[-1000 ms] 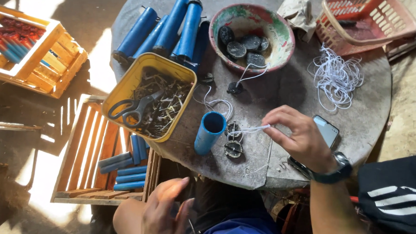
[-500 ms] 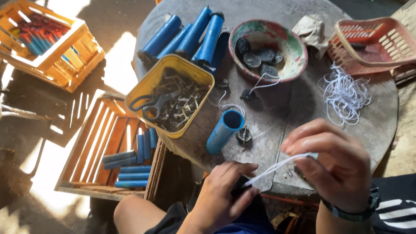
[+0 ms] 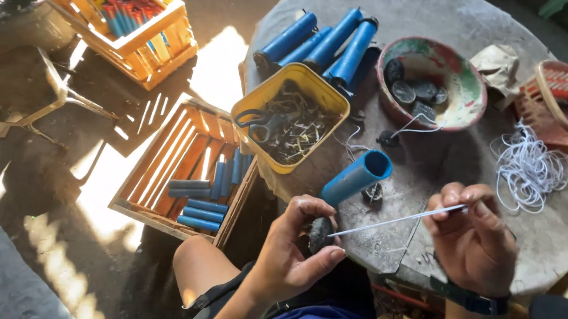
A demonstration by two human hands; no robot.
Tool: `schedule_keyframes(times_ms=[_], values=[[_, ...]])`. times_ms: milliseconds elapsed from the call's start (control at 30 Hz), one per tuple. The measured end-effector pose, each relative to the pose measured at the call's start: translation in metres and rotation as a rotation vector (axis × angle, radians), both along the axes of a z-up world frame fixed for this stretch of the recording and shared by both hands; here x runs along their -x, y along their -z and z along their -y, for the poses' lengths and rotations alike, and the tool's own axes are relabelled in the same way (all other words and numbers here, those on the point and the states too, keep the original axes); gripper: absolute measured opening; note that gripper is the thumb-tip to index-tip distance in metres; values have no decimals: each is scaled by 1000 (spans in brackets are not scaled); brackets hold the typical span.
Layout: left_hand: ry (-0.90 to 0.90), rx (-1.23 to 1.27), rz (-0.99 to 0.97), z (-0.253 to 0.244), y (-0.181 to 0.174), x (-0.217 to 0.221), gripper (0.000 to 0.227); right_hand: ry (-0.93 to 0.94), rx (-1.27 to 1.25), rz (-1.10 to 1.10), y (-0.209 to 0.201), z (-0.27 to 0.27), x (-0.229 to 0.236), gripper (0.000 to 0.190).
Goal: Tying strings to circular components and inserting them into blue plastic tubes at a workshop table.
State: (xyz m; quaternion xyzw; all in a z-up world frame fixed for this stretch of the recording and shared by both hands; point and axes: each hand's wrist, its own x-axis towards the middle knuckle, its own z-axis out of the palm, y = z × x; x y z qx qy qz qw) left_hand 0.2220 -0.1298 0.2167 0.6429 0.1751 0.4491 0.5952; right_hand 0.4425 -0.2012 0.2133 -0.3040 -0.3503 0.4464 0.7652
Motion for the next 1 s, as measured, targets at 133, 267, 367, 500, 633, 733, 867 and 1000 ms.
schedule_keyframes(times_ms=[133, 267, 367, 500, 633, 733, 867, 1000], values=[[-83, -216, -154, -15, -14, 3, 34, -348, -9, -589, 3, -4, 12, 13], [-132, -459, -232, -37, -40, 0, 36, -232, 102, -514, 31, -7, 13, 12], [-148, -678, -454, -49, -69, -6, 44, -107, 296, -525, 54, -9, 16, 18], [-66, -938, -605, -57, -87, -26, 51, 13, 440, -310, 72, -11, 28, 7], [-6, -1110, -743, -66, -94, -44, 52, 248, 463, 751, 63, -9, 42, 11], [93, -1160, -842, -74, -93, -55, 62, 388, 400, 1236, 58, -12, 46, 16], [140, -1153, -932, -78, -85, -66, 62, 399, 402, 1485, 77, -18, 45, 8], [132, -1159, -1007, -80, -78, -68, 74, 451, 365, 1578, 84, -27, 48, 17]])
